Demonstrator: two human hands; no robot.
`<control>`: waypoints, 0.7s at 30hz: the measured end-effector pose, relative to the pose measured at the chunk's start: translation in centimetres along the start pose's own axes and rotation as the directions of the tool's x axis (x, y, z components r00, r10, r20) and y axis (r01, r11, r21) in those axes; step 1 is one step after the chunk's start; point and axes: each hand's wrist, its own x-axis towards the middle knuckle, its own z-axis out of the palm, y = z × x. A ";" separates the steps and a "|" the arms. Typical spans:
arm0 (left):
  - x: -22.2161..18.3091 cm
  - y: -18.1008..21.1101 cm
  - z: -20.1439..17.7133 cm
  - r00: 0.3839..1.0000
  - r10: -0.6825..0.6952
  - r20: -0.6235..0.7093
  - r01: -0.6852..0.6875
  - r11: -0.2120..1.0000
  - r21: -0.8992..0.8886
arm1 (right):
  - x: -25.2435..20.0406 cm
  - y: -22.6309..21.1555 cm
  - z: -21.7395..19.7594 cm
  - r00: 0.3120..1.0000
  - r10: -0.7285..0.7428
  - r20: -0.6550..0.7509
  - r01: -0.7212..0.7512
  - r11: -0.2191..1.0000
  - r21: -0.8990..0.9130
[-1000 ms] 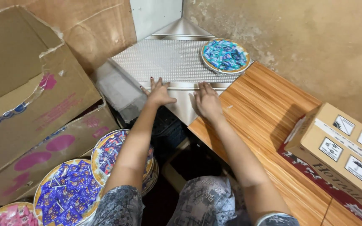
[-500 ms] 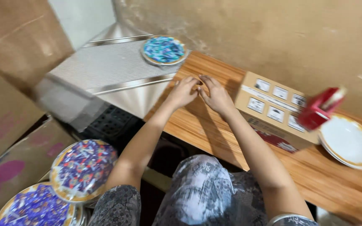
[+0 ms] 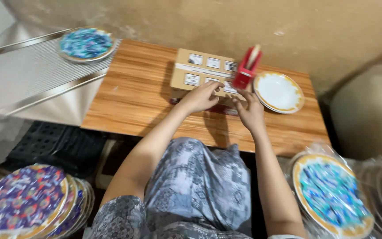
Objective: Wrapping plates containing small components in plastic film and packing them into a cardboard box.
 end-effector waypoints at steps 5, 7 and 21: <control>3.2 5.2 5.6 0.991 0.084 0.102 -0.076 0.994 -0.078 | -6.8 2.5 -7.9 0.976 0.186 -0.110 -0.191 0.981 -0.042; 4.6 7.6 7.7 0.980 0.165 0.108 -0.156 0.984 -0.090 | -9.0 2.0 -11.3 0.962 0.198 -0.187 -0.217 0.973 -0.085; 6.4 20.1 21.6 0.855 0.435 0.282 -0.324 0.873 -0.364 | -20.9 7.8 -19.9 0.805 0.405 -0.433 -0.518 0.836 -0.183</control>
